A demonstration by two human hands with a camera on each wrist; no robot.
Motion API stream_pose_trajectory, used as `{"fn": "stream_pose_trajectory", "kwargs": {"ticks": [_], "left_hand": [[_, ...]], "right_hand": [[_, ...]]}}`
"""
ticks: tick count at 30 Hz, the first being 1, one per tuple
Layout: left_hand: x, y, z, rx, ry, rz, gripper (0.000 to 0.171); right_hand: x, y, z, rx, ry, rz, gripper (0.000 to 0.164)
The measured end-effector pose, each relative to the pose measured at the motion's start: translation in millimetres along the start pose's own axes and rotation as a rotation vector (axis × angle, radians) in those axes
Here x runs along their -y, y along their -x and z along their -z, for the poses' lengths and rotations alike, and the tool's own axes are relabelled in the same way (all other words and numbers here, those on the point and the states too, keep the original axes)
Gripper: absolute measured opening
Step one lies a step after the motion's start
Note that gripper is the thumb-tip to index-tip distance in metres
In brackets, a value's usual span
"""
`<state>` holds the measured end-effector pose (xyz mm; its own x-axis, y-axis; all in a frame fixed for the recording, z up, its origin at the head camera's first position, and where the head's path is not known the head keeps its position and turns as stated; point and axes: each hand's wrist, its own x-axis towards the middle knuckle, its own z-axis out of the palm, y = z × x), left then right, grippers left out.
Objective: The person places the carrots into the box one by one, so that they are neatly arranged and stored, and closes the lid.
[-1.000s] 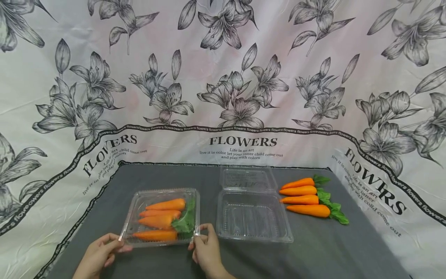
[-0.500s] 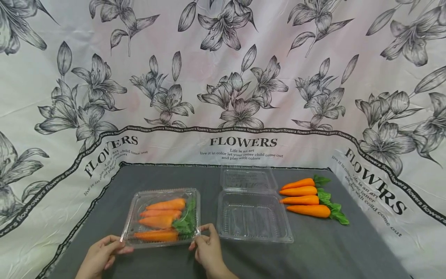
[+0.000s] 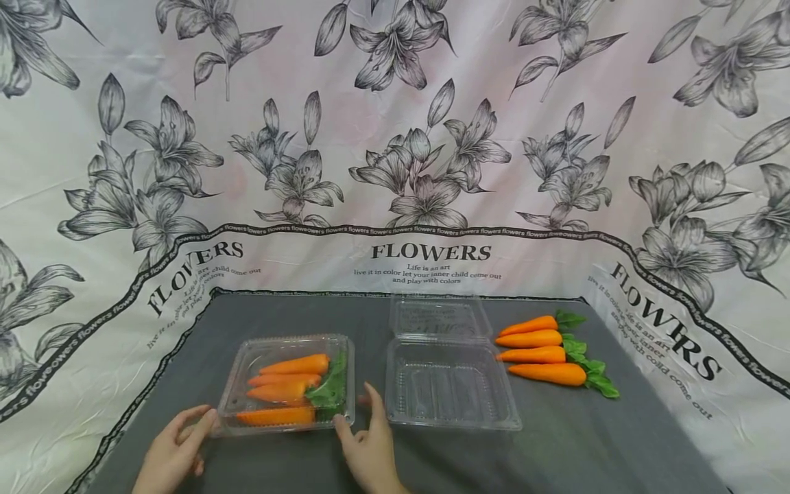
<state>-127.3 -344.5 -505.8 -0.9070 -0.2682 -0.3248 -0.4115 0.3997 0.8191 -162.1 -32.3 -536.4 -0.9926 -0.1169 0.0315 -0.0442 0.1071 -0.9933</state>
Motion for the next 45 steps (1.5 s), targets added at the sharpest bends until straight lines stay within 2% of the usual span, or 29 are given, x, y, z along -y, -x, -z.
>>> {"fn": "stream_pose_trajectory", "kwargs": {"ticks": [3, 6, 10, 12, 15, 19, 21, 26, 31, 41, 45], "left_hand": [[-3.6, 1.1, -3.3, 0.018, -0.072, -0.037, 0.105], [-8.6, -2.5, -10.3, 0.025, -0.149, -0.074, 0.118], [-12.8, -14.0, -14.0, -0.017, -0.214, -0.145, 0.12], [-12.6, -20.9, -11.4, -0.03, -0.225, -0.179, 0.119], [-10.6, -33.1, -4.1, -0.029, -0.243, -0.217, 0.12], [-10.3, -50.3, 9.2, -0.035, -0.286, -0.243, 0.124], [-10.6, -60.0, 16.8, -0.033, -0.307, -0.259, 0.124], [-13.2, -84.2, 32.3, -0.021, -0.325, -0.313, 0.119], [-14.7, -98.6, 41.0, -0.039, -0.35, -0.327, 0.118], [-16.0, -108.4, 48.9, -0.03, -0.337, -0.312, 0.12], [-14.5, -107.3, 50.2, -0.036, -0.332, -0.316, 0.123]], "right_hand": [[-2, -1, -1, 0.05, 0.032, 0.063, 0.093], [-4, -6, -3, 0.069, 0.075, 0.095, 0.093], [-5, -18, -10, 0.055, 0.124, 0.103, 0.09], [-6, -24, -15, 0.035, 0.147, 0.113, 0.09], [-7, -33, -27, -0.027, 0.19, 0.175, 0.087], [-8, -48, -46, -0.093, 0.233, 0.268, 0.084], [-7, -55, -55, -0.107, 0.24, 0.288, 0.084], [-3, -75, -70, -0.125, 0.258, 0.281, 0.082], [0, -89, -80, -0.114, 0.29, 0.251, 0.081], [3, -90, -88, -0.094, 0.28, 0.206, 0.083], [8, -84, -87, -0.095, 0.282, 0.196, 0.09]]}}
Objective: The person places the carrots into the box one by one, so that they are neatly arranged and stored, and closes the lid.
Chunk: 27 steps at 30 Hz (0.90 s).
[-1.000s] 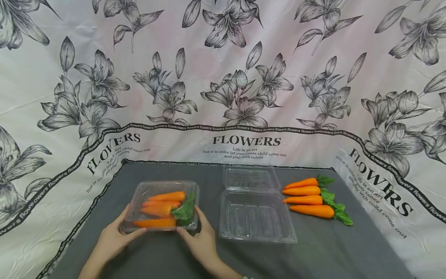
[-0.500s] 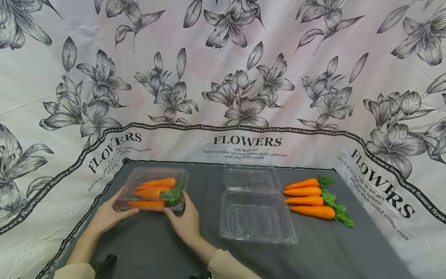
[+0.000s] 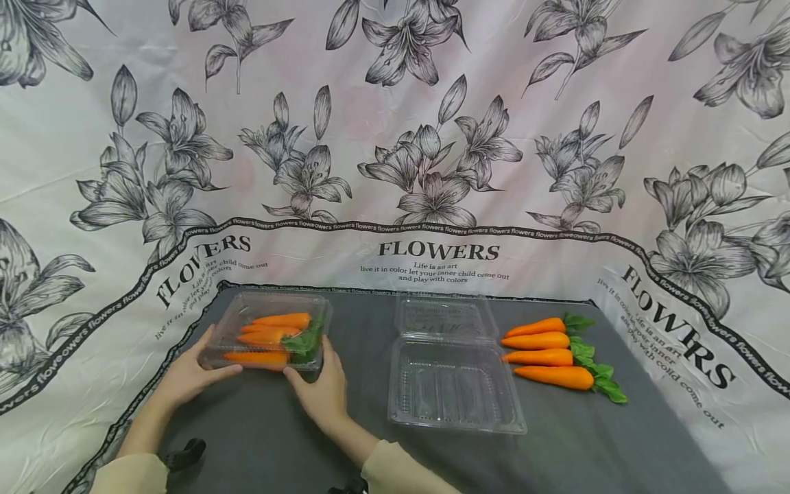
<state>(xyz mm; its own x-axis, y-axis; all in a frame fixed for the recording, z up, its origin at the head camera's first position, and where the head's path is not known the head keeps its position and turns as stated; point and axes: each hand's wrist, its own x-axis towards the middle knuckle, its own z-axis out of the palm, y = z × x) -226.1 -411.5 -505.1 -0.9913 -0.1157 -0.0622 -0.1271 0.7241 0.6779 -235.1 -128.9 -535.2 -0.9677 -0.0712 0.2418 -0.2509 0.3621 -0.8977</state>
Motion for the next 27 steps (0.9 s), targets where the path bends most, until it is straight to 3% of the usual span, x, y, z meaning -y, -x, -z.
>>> {"fn": "stream_pose_trajectory", "kwargs": {"ticks": [4, 8, 14, 17, 21, 24, 27], "left_hand": [[-8.6, 10.8, 3.3, -0.052, 0.013, 0.038, 0.12], [-26.9, 31.4, 12.0, -0.139, 0.026, 0.083, 0.117], [-59.9, 71.3, 4.1, -0.362, -0.044, 0.006, 0.111], [-76.1, 90.2, -13.4, -0.415, -0.06, -0.06, 0.105], [-101.5, 107.2, -48.8, -0.362, -0.041, -0.116, 0.097], [-125.0, 114.6, -78.4, -0.298, -0.011, -0.147, 0.091], [-149.4, 115.5, -108.3, -0.242, 0.037, -0.188, 0.086]], "right_hand": [[10, 12, 16, 0.037, -0.011, -0.011, 0.098], [20, 25, 41, 0.093, -0.008, 0.022, 0.1], [32, 43, 102, 0.208, -0.119, 0.063, 0.078], [30, 52, 136, 0.26, -0.141, 0.118, 0.067], [19, 57, 184, 0.285, -0.109, 0.2, 0.055], [4, 56, 221, 0.229, -0.102, 0.24, 0.047], [-16, 51, 259, 0.099, -0.079, 0.328, 0.04]]}}
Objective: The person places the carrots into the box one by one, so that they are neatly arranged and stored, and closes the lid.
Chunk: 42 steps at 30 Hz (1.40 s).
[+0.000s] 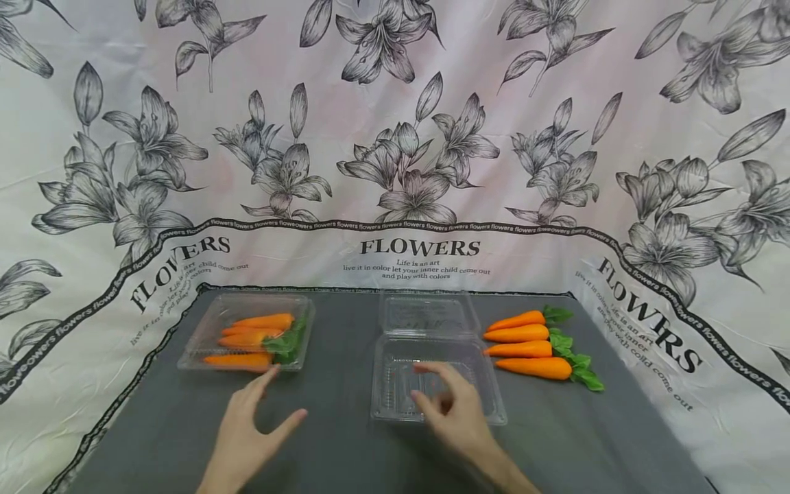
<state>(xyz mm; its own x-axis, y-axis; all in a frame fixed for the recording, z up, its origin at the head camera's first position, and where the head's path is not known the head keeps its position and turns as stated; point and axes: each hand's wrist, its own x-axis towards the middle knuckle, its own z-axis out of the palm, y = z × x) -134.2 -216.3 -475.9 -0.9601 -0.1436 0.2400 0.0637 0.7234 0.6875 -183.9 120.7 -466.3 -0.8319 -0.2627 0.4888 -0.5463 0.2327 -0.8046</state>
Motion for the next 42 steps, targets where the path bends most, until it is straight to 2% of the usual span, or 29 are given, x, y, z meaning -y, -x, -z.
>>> {"fn": "stream_pose_trajectory", "kwargs": {"ticks": [3, 5, 9, 13, 17, 20, 23, 25, 35, 42], "left_hand": [[-18.2, -2.4, -28.3, 0.039, 0.056, -0.034, 0.084], [-26.1, -6.4, -46.1, 0.054, 0.102, -0.062, 0.084], [-35.0, -16.5, -79.0, 0.094, 0.228, -0.078, 0.089], [-35.7, -21.4, -106.3, 0.209, 0.333, -0.045, 0.099], [-31.8, -19.7, -122.8, 0.326, 0.384, -0.009, 0.109], [-30.2, -18.1, -129.7, 0.343, 0.38, -0.03, 0.115], [-29.5, -16.7, -133.6, 0.33, 0.347, -0.066, 0.121], [-29.7, -15.8, -135.4, 0.327, 0.333, -0.067, 0.122], [-30.7, -15.2, -147.0, 0.308, 0.281, -0.085, 0.116], [-29.9, -19.0, -150.6, 0.292, 0.281, -0.116, 0.108]], "right_hand": [[-20, -1, 39, -0.137, 0.092, 0.099, 0.036], [-32, -3, 64, -0.222, 0.159, 0.106, 0.035], [-56, -2, 105, -0.331, 0.263, -0.018, 0.031], [-77, 4, 135, -0.409, 0.349, -0.169, 0.025], [-100, 12, 158, -0.516, 0.396, -0.201, 0.024], [-113, 18, 172, -0.571, 0.414, -0.19, 0.025], [-125, 22, 184, -0.562, 0.417, -0.176, 0.029], [-131, 25, 189, -0.53, 0.429, -0.178, 0.033], [-148, 41, 204, -0.359, 0.424, -0.273, 0.042], [-156, 46, 206, -0.393, 0.447, -0.259, 0.044]]}}
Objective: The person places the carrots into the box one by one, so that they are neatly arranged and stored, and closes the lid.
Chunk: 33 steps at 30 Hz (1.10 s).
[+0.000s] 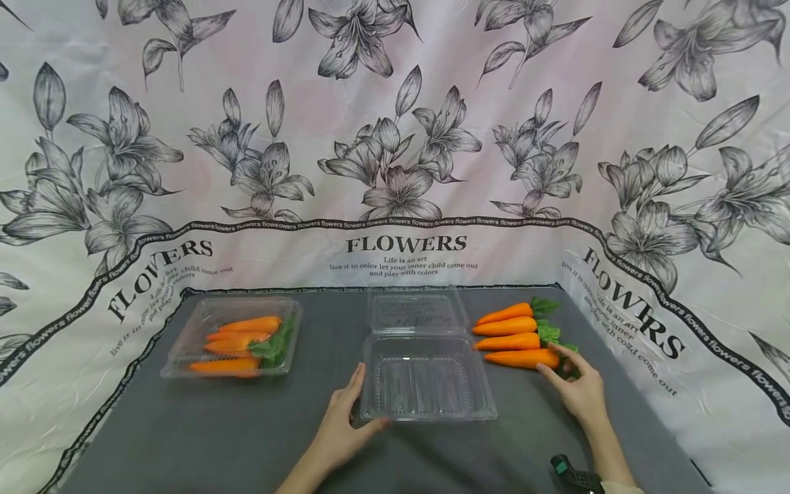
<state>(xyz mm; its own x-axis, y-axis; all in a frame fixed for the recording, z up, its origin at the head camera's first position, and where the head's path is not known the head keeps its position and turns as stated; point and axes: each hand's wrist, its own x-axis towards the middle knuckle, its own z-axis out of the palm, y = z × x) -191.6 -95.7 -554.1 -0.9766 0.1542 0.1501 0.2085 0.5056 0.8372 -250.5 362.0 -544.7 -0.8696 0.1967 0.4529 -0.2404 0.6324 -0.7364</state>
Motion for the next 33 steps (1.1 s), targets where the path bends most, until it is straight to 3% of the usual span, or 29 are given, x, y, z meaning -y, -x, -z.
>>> {"fn": "stream_pose_trajectory", "kwargs": {"ticks": [5, 10, 13, 21, 29, 33], "left_hand": [[-1.6, -2.8, 2.6, -0.01, 0.017, -0.022, 0.11], [-1.5, -7.1, 2.3, -0.028, 0.001, -0.094, 0.106], [-0.3, -6.8, 0.9, -0.025, 0.002, -0.101, 0.101], [0.5, -1.6, 1.6, -0.005, 0.042, -0.053, 0.103], [0.3, -0.2, 1.5, 0.003, 0.045, -0.047, 0.104], [0.5, -0.2, 0.7, 0.004, 0.049, -0.049, 0.105]], "right_hand": [[-2, -4, 4, -0.001, 0.078, -0.041, 0.045], [-5, -8, 10, 0.044, 0.121, -0.125, 0.048], [-7, -8, 12, 0.073, 0.142, -0.149, 0.051], [-9, -4, 10, 0.156, 0.194, -0.065, 0.057], [-8, -3, 6, 0.137, 0.226, 0.043, 0.055], [-7, -3, 7, 0.153, 0.235, 0.04, 0.053]]}}
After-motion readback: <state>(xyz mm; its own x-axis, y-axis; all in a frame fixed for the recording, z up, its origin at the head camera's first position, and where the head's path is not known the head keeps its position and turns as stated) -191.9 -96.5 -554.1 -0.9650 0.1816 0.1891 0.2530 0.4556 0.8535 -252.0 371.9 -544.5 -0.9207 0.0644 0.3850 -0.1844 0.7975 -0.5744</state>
